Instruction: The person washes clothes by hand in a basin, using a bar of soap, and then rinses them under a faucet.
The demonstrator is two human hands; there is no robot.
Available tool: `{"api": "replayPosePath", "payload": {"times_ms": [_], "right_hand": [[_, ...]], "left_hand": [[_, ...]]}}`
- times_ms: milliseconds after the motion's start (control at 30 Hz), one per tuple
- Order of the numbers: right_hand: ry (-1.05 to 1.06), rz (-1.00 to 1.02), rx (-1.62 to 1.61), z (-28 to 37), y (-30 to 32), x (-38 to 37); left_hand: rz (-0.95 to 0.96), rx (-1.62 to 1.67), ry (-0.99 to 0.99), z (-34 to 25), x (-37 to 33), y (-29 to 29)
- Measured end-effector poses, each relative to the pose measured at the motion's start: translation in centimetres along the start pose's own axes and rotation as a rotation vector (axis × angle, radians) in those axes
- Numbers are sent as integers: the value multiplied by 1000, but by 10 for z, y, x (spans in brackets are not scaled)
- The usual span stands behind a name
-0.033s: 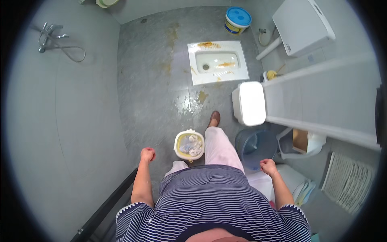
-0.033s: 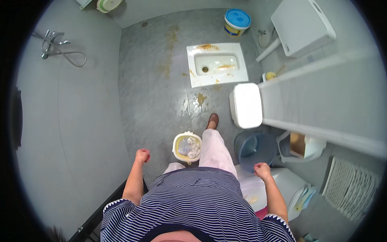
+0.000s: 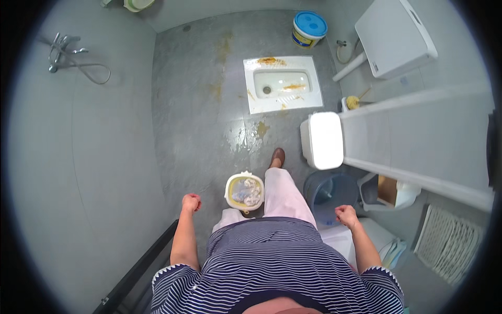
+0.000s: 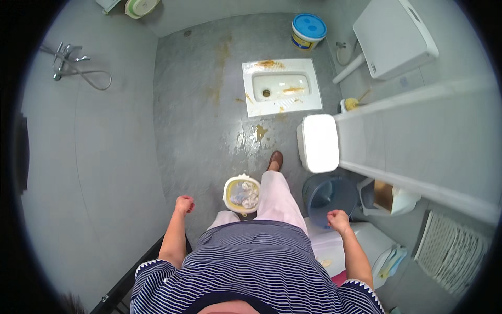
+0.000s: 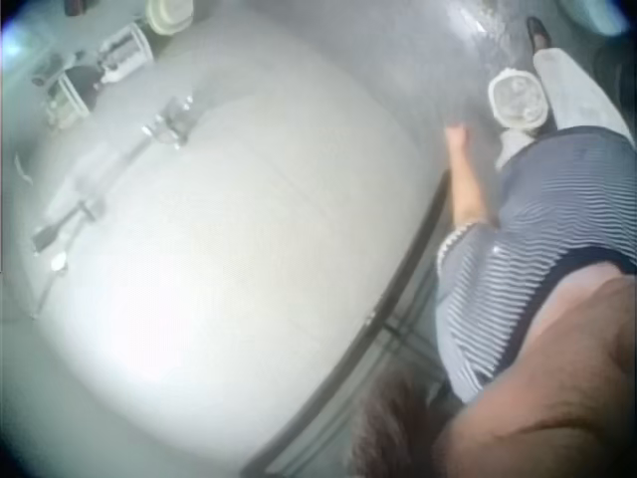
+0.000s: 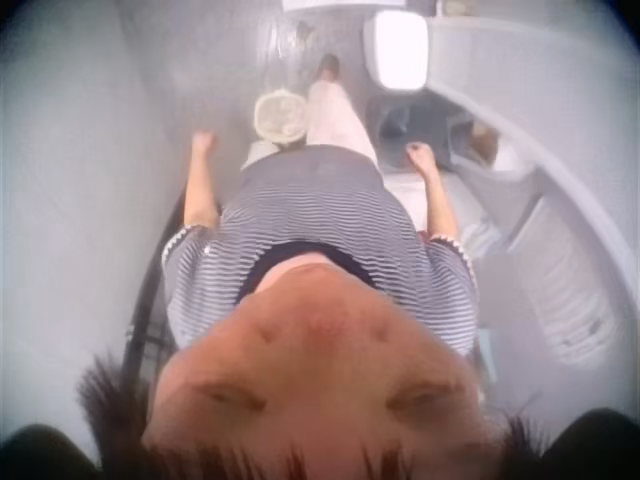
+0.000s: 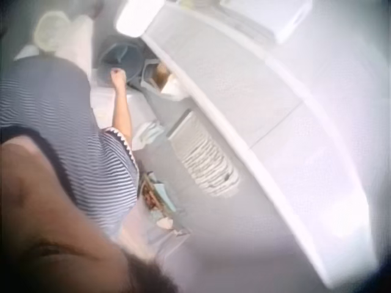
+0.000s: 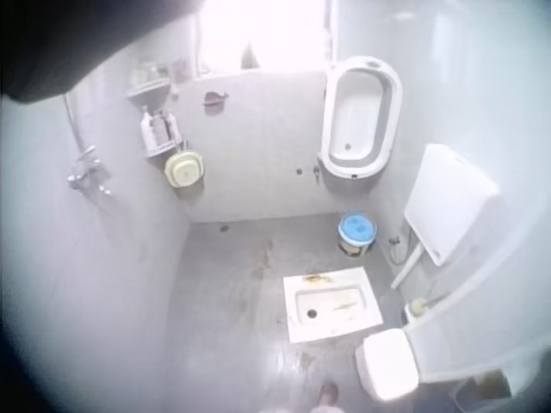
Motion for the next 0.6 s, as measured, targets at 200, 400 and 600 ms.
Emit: {"api": "replayPosePath", "payload": {"times_ms": [200,400,600], "right_hand": [[147,12,41,181,122,-63],[204,151,-29,299,137,-119],[210,160,-168,441,158,-204]], "left_hand": [[17,166,-47,-133,-10,-42],[11,25,108,-152,-45,-15],[63,-87,137,-261,-138,21]]}}
Point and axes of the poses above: each hand's wrist, its own x-axis away from the middle knuckle, its own y-axis out of the back of the hand, z = x × y, the point moved 1 cm from there along -x, towards the middle knuckle, and after that the axes turned 1 degree about x, right-handed, at the moved point
